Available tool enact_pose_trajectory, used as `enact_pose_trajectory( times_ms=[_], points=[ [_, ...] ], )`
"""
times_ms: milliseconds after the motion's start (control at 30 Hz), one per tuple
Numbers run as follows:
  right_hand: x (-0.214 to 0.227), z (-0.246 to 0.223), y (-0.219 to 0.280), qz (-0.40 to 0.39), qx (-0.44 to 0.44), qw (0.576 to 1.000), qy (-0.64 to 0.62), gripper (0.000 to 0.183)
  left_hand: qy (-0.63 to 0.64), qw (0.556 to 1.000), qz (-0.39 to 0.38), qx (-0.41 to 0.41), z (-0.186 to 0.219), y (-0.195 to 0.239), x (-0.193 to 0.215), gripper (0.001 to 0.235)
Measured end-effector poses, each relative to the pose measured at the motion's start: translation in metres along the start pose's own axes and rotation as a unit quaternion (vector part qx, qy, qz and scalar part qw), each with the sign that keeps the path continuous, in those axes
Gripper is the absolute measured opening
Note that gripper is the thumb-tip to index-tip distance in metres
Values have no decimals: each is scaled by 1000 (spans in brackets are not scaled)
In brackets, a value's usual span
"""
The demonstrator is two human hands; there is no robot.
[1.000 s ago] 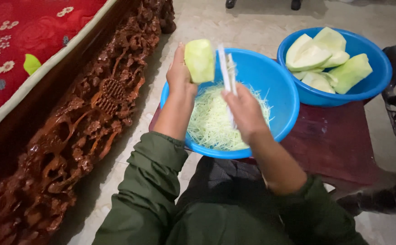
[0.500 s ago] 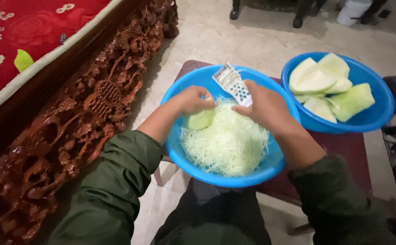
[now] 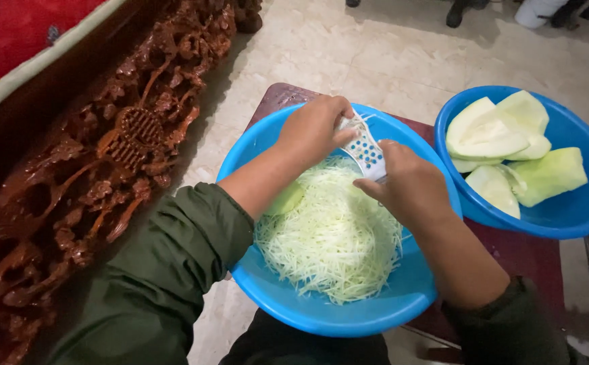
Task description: The person grates a light green vegetable into thin shreds using a handheld grater over a blue bowl. The person holds the vegetable in the left hand and the grater in the right, moving the vegetable back and forth to produce shreds that fall into the bowl. Additional vegetable pieces are visible in a second blue bowl nearby.
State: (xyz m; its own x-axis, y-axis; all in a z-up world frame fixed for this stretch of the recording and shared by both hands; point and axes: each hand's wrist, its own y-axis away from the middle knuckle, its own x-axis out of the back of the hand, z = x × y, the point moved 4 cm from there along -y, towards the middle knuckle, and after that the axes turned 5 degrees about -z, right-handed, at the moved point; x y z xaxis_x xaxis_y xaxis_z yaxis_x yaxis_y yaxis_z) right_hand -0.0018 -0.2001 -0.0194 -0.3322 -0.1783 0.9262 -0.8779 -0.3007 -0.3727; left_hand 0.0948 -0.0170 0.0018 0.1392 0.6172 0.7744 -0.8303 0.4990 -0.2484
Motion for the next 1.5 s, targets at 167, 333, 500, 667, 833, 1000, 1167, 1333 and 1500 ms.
enact_pose_trajectory(
  times_ms=[167, 333, 500, 667, 833, 1000, 1167, 1333, 1500],
  points=[
    [15, -8, -12, -105, -102, 988, -53, 74, 4, 999, 35, -26, -2, -5, 4, 20],
    [16, 0, -9, -133, -147, 975, -102, 76, 60, 995, 56, -51, -8, -8, 4, 12],
    [14, 8, -6, -91, -155, 976, -120, 77, 171, 982, 28, -74, -4, 4, 14, 12],
    [6, 17, 2, -11, -74, 996, -39, 76, 148, 985, 42, -75, -13, 4, 19, 22],
    [9, 10, 1, -3, -43, 999, -18, 71, 92, 993, 56, -57, -7, 7, 25, 26],
    [15, -4, 1, 10, 9, 999, -34, 72, -100, 976, 124, -150, 5, 8, 9, 35],
    [17, 1, 4, 63, 34, 997, -2, 69, -53, 973, 162, -154, 14, 12, 27, 13],
    [28, 4, 2, 52, -30, 998, -32, 68, 132, 981, 139, -31, -13, 10, 45, 9],
    [35, 3, 0, 49, -107, 990, -72, 50, 143, 985, 35, 93, -26, 20, 50, 39]
  ],
)
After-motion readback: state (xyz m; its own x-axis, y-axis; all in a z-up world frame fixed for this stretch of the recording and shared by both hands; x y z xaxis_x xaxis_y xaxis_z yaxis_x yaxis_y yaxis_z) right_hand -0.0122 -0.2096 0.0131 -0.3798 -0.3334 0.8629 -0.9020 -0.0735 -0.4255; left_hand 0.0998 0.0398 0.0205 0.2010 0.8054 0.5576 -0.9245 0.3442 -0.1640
